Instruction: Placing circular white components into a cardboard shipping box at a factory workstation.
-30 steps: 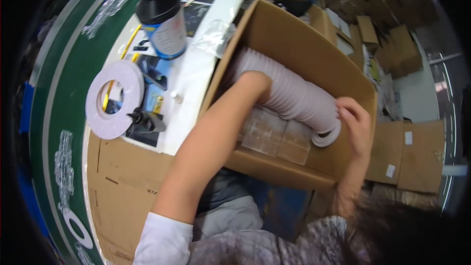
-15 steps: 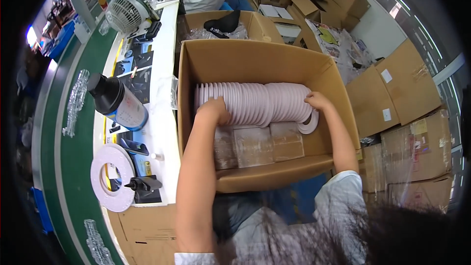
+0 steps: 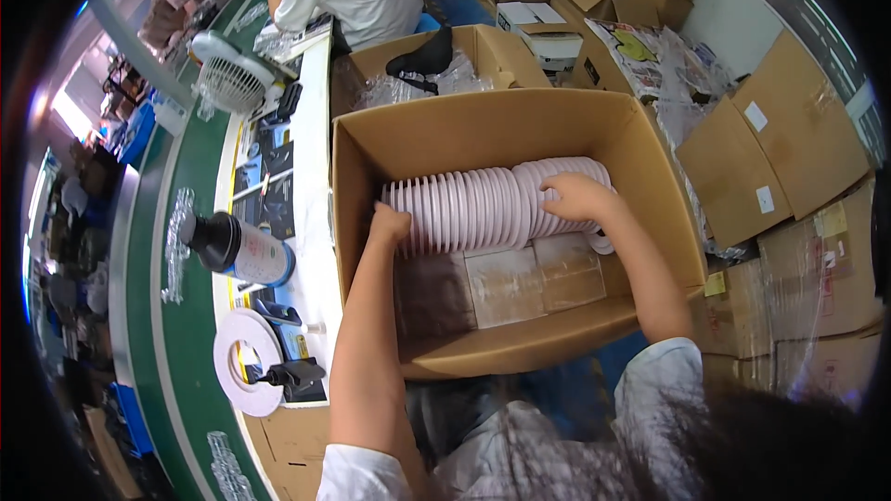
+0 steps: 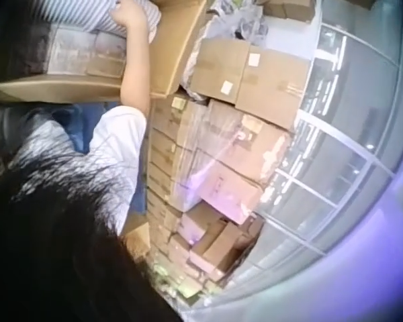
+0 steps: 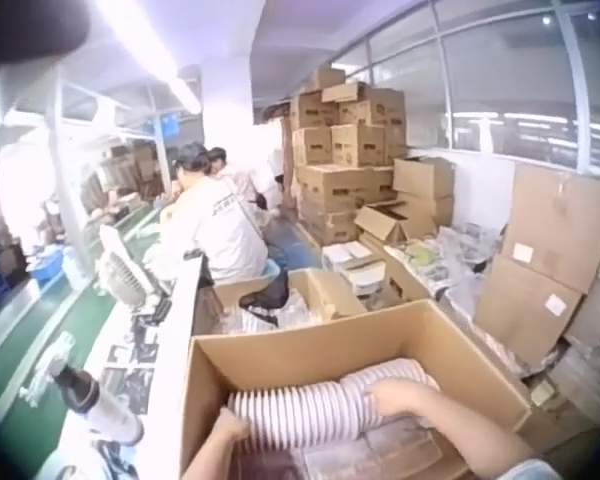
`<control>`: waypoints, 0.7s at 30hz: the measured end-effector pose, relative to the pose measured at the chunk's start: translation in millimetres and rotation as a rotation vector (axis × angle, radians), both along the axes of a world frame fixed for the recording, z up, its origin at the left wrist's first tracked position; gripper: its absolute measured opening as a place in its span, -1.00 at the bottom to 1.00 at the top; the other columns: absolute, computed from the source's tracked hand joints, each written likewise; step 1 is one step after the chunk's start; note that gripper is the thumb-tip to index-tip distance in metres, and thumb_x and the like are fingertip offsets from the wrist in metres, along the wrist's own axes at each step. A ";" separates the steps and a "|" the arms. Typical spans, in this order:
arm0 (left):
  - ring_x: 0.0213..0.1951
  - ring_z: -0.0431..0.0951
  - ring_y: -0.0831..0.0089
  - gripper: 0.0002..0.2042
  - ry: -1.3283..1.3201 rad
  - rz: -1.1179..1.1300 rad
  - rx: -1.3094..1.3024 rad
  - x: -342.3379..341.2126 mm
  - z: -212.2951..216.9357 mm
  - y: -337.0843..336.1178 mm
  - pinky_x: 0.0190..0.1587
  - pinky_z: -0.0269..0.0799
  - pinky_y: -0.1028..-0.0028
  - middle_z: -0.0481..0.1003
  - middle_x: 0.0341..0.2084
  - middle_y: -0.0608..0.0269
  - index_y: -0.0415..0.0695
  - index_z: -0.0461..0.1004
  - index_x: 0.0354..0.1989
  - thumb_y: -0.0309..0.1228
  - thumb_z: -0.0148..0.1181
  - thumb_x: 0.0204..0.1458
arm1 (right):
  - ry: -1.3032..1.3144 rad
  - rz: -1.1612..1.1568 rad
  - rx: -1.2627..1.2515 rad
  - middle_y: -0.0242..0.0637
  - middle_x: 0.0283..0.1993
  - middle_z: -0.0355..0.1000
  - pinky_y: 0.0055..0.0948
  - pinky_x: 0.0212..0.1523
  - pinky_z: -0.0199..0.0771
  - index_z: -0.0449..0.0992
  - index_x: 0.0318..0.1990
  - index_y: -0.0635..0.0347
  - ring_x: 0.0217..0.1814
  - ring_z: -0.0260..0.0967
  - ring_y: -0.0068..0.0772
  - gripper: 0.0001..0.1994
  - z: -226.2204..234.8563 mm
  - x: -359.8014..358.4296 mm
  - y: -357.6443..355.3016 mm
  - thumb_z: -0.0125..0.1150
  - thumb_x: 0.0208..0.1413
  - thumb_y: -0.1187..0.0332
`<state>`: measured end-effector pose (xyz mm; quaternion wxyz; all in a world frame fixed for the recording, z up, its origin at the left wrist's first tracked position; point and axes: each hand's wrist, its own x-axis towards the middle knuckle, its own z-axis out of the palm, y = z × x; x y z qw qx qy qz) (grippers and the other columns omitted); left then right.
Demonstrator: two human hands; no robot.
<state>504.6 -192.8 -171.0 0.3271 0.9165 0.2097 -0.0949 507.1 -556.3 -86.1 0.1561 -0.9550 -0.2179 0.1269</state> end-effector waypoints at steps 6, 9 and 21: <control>-0.01 0.48 -0.13 -0.48 0.090 0.034 -0.089 17.9 -64.5 35.4 0.02 0.40 0.24 0.45 -0.16 -0.46 -0.60 0.40 -0.12 -0.24 -0.03 0.00 | 0.107 0.099 -0.042 0.09 -0.13 0.45 -0.15 0.01 0.37 0.49 -0.05 0.25 -0.02 0.38 0.07 -0.57 26.8 -16.7 19.1 0.19 0.00 0.14; -0.24 0.59 -0.09 -0.43 0.028 0.227 -0.316 15.6 -55.0 -38.8 -0.26 0.51 0.19 0.51 -0.30 -0.40 -0.60 0.35 -0.04 -0.17 -0.27 0.21 | 0.191 0.020 -0.148 0.07 -0.11 0.44 -0.15 0.02 0.36 0.48 -0.03 0.24 -0.01 0.37 0.06 -0.58 25.2 -37.2 -17.3 0.18 0.02 0.15; -0.75 0.45 0.22 -0.76 0.358 0.081 -0.110 8.5 -28.8 13.1 -0.78 0.25 0.28 0.44 -0.73 -0.07 -0.44 0.46 -0.57 -0.50 -0.01 0.01 | 0.118 0.067 -0.028 0.01 -0.15 0.44 -0.18 0.01 0.35 0.47 -0.02 0.22 -0.04 0.37 0.03 -0.59 42.5 -43.4 -0.1 0.18 0.05 0.15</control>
